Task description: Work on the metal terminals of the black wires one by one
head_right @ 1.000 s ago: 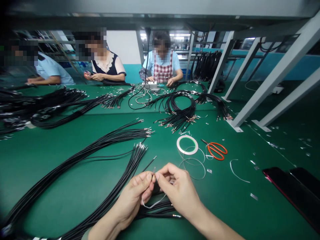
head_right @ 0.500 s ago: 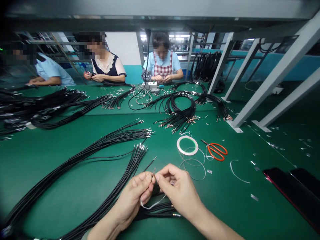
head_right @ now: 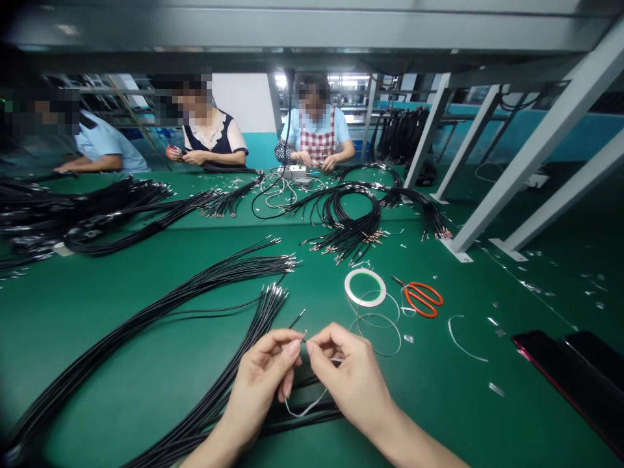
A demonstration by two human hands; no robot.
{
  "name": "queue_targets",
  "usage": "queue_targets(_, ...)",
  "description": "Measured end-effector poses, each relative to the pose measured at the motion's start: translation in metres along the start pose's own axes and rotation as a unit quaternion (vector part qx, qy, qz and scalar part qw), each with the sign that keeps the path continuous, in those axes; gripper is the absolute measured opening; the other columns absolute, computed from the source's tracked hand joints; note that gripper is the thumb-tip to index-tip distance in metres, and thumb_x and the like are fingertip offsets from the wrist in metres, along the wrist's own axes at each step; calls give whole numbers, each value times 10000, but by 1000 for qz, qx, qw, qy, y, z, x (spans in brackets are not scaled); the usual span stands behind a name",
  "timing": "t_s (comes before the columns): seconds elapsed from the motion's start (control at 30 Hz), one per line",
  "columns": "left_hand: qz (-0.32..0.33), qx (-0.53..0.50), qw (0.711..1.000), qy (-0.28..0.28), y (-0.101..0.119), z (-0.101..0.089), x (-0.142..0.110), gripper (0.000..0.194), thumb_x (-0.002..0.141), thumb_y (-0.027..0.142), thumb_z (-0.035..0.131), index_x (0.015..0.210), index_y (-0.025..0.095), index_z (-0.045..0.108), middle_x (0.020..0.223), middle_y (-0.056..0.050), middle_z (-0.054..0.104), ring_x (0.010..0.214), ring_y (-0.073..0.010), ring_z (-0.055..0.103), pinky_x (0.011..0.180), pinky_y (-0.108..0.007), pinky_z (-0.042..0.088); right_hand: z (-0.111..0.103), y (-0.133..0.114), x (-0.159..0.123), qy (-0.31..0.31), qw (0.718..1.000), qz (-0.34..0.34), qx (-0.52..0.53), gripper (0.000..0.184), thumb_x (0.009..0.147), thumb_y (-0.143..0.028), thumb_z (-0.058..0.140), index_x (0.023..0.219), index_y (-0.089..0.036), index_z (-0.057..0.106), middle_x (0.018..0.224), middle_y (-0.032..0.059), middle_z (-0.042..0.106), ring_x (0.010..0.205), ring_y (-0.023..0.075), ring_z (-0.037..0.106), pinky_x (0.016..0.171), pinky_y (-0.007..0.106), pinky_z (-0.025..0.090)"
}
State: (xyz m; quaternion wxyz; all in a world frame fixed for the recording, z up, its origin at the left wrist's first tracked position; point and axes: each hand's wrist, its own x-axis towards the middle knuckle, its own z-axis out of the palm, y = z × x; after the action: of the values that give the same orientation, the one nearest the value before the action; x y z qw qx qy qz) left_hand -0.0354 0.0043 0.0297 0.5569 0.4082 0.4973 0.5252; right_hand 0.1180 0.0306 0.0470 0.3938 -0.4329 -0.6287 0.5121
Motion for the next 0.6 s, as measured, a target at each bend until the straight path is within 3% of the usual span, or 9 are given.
queue_targets(0.17,34,24,998,36,3,1,-1,203,796,365,708,845,168,710,751,15,569,396,-38,521,361,-154,378,0,0,-2,8,999,-26,-20,150,902,-260,586,781,-185,635,687,-14,636,624,130,583,605,220,475)
queue_targets(0.33,75,32,995,56,6,3,0,135,814,313,689,821,178,703,783,-2,589,629,-111,580,587,-208,491,1,-1,-3,9,996,-67,-58,137,898,-217,578,786,-190,652,718,-6,667,652,136,613,627,223,482)
queue_targets(0.6,24,-12,999,36,6,5,-2,167,832,328,677,792,169,647,662,30,568,588,-100,517,591,-196,437,4,-2,-6,-1,994,-78,-71,150,905,-218,566,786,-197,657,732,4,683,662,152,631,638,240,498)
